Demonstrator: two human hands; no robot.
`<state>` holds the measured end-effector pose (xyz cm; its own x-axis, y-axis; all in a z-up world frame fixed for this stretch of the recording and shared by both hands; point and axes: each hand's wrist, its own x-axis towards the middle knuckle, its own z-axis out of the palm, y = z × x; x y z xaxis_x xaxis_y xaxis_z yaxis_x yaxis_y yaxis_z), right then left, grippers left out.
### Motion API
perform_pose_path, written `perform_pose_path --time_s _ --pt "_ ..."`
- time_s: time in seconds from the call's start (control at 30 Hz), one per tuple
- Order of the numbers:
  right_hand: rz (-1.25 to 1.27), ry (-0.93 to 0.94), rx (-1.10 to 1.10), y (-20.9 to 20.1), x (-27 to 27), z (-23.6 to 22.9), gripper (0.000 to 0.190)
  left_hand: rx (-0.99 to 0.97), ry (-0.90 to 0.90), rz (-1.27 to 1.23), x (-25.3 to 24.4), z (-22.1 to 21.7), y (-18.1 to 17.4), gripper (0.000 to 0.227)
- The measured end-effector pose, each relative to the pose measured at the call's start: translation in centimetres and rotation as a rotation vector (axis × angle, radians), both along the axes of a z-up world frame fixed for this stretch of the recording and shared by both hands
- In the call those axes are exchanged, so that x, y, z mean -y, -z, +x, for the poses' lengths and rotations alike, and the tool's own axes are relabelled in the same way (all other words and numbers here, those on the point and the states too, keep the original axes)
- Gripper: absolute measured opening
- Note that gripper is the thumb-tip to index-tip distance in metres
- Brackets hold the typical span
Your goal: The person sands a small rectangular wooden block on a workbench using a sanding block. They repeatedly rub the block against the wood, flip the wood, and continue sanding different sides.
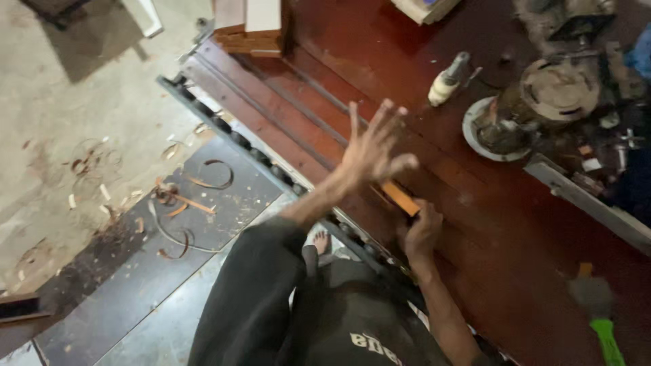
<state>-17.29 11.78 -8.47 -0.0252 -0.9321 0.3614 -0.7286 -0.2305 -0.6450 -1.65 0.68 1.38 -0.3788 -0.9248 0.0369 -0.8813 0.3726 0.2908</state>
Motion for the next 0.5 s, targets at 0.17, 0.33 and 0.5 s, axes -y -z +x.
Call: perform_pose_path --time_s 0.17,0.33,0.5 --pt "-0.032 -0.061 -0.022 -0.8 -1.7 0.0 0.039 0.235 0.577 -0.156 -7.1 -8.6 -3.4 0.116" --pt "-0.005 -0.057 -0.045 -1.3 -1.1 -0.2 0.037 -0.073 0.480 -0.187 -4.9 -6.9 -0.2 0.104" --pt "-0.018 -0.020 -0.053 -0.6 1.0 1.1 0.035 -0.367 0.334 -0.653 -0.1 -1.8 -4.1 0.077"
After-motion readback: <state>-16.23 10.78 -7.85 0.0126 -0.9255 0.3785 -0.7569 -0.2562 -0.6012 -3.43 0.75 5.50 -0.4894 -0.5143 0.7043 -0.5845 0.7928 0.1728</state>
